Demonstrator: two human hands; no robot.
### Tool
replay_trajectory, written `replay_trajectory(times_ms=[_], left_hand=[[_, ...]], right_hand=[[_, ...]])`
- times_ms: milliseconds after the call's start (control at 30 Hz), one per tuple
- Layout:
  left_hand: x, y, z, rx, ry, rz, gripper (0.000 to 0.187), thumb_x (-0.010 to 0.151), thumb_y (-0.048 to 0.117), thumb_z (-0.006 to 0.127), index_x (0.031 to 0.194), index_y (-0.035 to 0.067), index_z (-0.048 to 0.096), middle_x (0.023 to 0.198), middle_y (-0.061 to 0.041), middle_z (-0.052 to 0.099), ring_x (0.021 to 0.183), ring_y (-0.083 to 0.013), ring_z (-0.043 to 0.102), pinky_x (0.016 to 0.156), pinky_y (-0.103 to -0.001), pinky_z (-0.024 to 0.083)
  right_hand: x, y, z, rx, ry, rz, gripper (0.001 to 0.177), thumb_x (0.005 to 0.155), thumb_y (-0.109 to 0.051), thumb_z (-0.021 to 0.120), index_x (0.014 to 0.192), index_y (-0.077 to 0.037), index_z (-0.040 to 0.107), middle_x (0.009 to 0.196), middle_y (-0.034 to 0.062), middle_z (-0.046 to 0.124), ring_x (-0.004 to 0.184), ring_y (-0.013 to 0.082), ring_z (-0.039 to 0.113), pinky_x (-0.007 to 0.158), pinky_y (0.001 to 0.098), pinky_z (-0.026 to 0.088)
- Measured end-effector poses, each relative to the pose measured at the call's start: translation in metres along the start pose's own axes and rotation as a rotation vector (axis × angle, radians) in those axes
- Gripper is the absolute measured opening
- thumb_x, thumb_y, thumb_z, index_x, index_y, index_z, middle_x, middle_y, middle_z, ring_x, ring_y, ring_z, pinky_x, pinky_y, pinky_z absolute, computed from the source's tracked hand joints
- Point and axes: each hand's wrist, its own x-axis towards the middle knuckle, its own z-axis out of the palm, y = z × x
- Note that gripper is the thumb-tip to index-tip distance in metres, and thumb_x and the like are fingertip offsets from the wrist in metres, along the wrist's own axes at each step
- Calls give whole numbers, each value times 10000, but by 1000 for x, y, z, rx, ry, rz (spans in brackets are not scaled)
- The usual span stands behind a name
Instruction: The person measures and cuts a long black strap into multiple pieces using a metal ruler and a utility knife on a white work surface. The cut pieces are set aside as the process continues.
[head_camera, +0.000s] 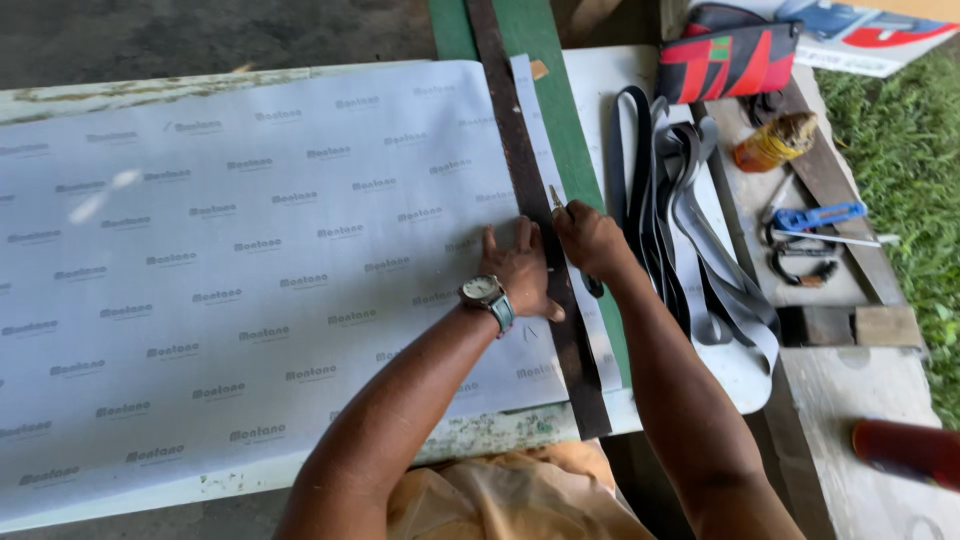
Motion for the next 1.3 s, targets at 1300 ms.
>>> replay_trajectory(times_ms=[1300], left_hand=[[-1, 5, -8, 45, -74, -14, 1407, 618, 745, 834, 1569, -70, 193, 1610, -167, 254, 1537, -286, 170, 1210, -664, 146]], right_hand=[[-151, -8, -8, -479, -414, 223, 443, 1063, -410, 381, 1114, -65, 654, 1013, 202, 732, 952, 393, 729, 823, 516, 587]])
